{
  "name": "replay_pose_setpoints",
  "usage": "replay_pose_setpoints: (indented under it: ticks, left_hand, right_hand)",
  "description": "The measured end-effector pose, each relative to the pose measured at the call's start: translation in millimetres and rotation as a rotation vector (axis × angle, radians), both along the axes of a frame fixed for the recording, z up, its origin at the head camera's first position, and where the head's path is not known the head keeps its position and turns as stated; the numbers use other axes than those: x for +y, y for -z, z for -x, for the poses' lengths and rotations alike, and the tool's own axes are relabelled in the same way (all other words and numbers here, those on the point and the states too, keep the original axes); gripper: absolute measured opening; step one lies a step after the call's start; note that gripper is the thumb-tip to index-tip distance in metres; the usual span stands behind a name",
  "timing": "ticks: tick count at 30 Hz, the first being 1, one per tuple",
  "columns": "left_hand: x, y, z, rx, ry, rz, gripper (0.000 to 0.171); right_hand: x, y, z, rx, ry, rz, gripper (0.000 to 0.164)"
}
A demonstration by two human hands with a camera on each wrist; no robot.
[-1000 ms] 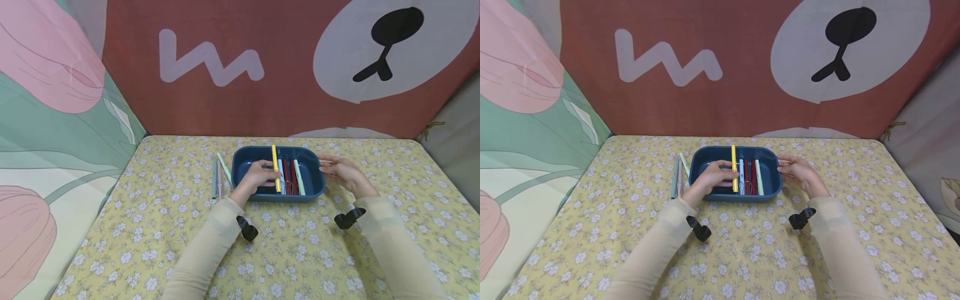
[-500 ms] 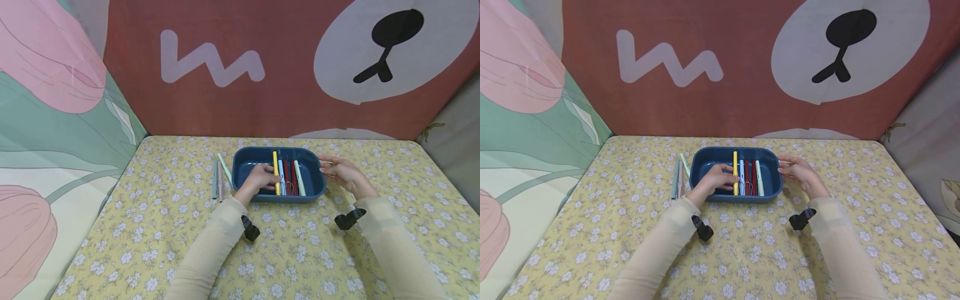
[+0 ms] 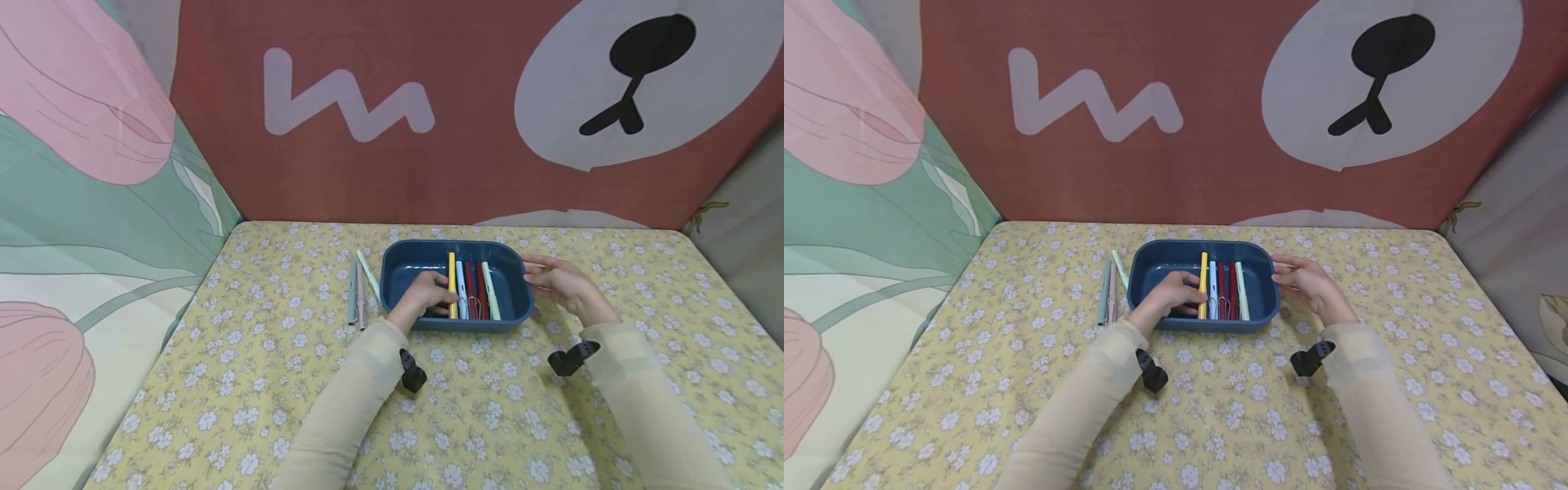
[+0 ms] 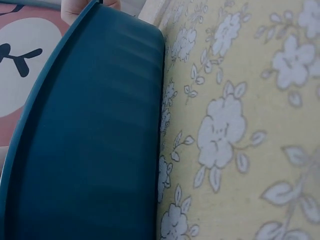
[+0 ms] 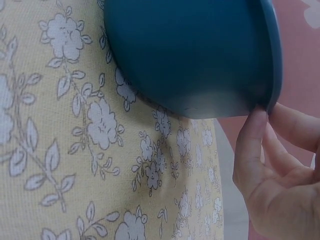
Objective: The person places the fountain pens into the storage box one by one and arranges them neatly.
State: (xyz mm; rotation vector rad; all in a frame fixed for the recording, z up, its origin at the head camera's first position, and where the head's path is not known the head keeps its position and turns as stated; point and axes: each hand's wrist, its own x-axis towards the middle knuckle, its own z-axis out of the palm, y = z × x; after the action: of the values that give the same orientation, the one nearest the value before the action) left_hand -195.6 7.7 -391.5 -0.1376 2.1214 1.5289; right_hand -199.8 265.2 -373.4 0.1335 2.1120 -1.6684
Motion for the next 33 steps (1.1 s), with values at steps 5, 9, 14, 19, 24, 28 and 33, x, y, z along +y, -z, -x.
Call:
replay_pose_setpoints:
  ticks: [5, 9, 14, 19, 24, 28, 33]
  left_hand:
    - [2.1, 1.7, 0.6, -0.021, -0.010, -0.003, 0.041]
    - [2.9, 3.2, 1.2, -0.034, -0.018, -0.013, 0.042]
    - [3.1, 4.0, 1.6, -0.028, -0.004, -0.006, 0.044]
    - [4.3, 3.4, 2.0, -0.019, -0.007, -0.008, 0.046]
    - [3.6, 3.2, 2.8, -0.023, 0.006, -0.030, 0.050]
    - [3.1, 3.4, 3.1, -0.024, 0.009, -0.036, 0.052]
    - [3.7, 3.1, 2.3, -0.009, 0.015, 0.009, 0.049]
  right_hand:
    - [-0.9, -0.5, -0.1, -0.006, 0.009, 0.002, 0.063]
    - [-1.5, 0.4, 0.1, -0.007, 0.004, -0.015, 0.064]
    - [-1.2, 1.2, 0.3, -0.010, 0.000, -0.022, 0.064]
    - [-0.5, 0.4, 0.7, 0.000, -0.007, -0.010, 0.064]
    - [0.0, 0.6, 0.9, -0.001, -0.010, -0.006, 0.064]
    - [-0.2, 1.2, 0.7, -0.005, -0.005, -0.014, 0.064]
    - [-0.6, 0.3, 0.1, -0.007, 0.001, -0.011, 0.064]
